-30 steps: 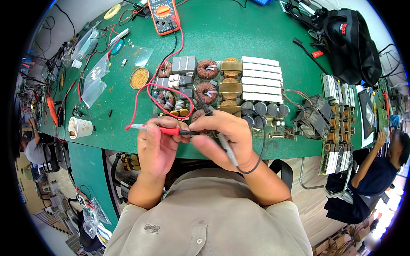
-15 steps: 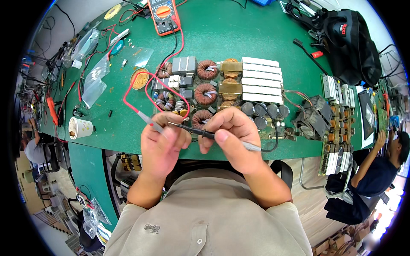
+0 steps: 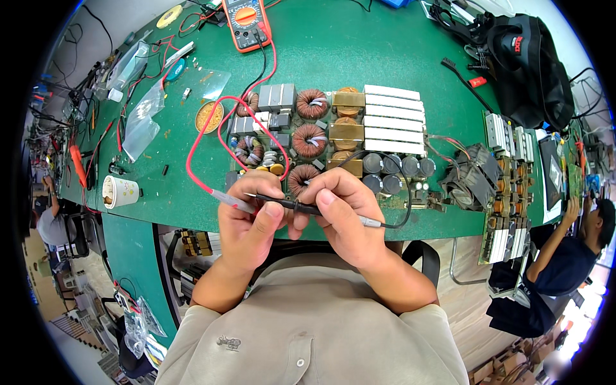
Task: The person picks up and places two circuit boards on a green workbench, then uses a digital multimeter to test components on one of the boards.
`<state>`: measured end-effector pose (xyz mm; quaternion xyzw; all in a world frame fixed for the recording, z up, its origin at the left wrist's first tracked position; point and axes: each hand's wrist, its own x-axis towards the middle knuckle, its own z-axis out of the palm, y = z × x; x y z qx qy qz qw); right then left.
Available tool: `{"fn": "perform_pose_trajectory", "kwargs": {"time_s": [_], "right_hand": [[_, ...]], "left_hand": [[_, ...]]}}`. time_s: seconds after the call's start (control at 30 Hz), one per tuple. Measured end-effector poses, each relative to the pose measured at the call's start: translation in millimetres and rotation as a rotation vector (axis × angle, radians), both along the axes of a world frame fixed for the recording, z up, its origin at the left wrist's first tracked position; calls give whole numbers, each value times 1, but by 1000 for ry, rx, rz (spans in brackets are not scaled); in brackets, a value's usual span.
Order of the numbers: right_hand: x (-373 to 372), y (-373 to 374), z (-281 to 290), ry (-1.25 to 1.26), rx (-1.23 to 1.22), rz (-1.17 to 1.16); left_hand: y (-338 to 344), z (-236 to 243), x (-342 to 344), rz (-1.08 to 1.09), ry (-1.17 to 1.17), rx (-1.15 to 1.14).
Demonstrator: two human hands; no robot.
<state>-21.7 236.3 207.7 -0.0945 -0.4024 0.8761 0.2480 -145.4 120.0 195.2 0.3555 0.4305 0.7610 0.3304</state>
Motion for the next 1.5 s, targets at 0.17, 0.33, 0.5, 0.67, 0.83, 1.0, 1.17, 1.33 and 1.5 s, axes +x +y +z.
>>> {"fn": "perform_pose_trajectory", "kwargs": {"time_s": [0.17,0.33,0.5,0.67,0.83,1.0,1.17,1.33,1.5], "right_hand": [[2,3,-4,46,-182,100],[5,0,-5,114,-308,165],[10,19,-6,126,-90,47],[8,35,-7,40,143,-94],[-1,21,-11,-149,418,-136],[-18,11,-11,-316,677,-138],[-40,8,-12,-387,886,-110],[-50,6,-12,-389,992,-127],[-62,4,-9,-357,1129,-58]], "left_hand": [[2,1,1,-84,-30,73],[-3,-4,-1,-75,50,67],[-18,-1,-23,70,-181,25],[-29,0,-58,300,156,-59],[-38,7,-61,178,286,-262],[-40,5,-65,232,300,-296],[-42,-6,-58,271,313,-314],[-49,-18,-53,270,306,-254],[-52,-22,-54,337,420,-249]]}}
